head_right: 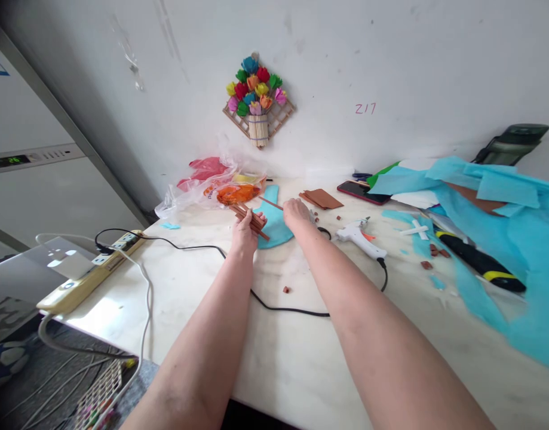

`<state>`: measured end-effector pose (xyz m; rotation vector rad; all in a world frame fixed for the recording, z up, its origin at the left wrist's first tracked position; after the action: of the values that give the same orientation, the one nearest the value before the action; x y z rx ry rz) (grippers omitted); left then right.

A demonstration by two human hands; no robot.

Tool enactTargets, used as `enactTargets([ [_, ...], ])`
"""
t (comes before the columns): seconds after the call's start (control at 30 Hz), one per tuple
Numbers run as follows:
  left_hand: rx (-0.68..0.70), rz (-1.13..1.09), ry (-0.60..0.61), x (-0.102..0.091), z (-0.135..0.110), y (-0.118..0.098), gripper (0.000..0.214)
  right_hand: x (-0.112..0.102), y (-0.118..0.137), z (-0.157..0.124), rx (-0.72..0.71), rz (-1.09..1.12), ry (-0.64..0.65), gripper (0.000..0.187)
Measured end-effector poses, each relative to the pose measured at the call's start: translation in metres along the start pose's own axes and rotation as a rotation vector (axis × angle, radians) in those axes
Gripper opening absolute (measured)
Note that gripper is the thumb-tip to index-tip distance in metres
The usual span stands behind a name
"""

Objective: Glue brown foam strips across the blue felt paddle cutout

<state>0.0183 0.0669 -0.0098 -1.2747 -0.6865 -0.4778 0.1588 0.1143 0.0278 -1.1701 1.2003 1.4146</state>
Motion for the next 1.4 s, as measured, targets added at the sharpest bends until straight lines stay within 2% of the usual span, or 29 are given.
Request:
enactTargets([
  [0.1, 0.000, -0.045, -0.030, 0.000, 0.001, 0.001, 0.017, -0.008, -0.014, -0.011, 0.047, 0.202, -0.066, 0.027],
  [0.23, -0.006, -0.102, -0.027, 0.007, -0.001, 0.007, 0.014, -0.014, -0.018, -0.029, -0.036, 0.508, -0.096, 0.021],
  [0.43, -0.024, -0.116, -0.044, 0.014, -0.008, 0.018, 0.014, -0.009, -0.035, -0.050, -0.034, 0.683, -0.167, 0.017],
  [0.57, -0.044, -0.109, 0.025, 0.020, -0.011, 0.024, 0.019, -0.003, -0.046, -0.056, 0.009, 0.804, -0.221, 0.014],
  [0.73, -0.084, -0.073, 0.117, 0.029, -0.012, 0.027, 0.024, -0.004, -0.052, -0.058, 0.026, 0.860, -0.302, 0.012],
  [0.9, -0.114, -0.061, 0.168, 0.032, -0.013, 0.028, 0.026, -0.002, -0.052, -0.055, 0.003, 0.877, -0.321, 0.013],
  [1.17, -0.043, 0.001, 0.234, 0.038, -0.013, 0.024, 0.029, -0.006, -0.044, -0.060, -0.012, 0.855, -0.313, 0.010],
  [1.4, -0.049, 0.072, 0.276, 0.042, -0.017, 0.022, 0.030, -0.006, -0.042, -0.062, -0.015, 0.883, -0.329, 0.008],
])
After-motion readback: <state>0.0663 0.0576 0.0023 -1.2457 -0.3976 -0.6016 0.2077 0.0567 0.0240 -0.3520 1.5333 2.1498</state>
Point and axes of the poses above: each hand's wrist, its own z-axis towards the middle knuckle, its own x-axis out of the palm, y = z × x, the point moved 10 cm from there along z, towards the middle knuckle, and after that the axes turned 6 degrees about y, right-handed, at the moved point
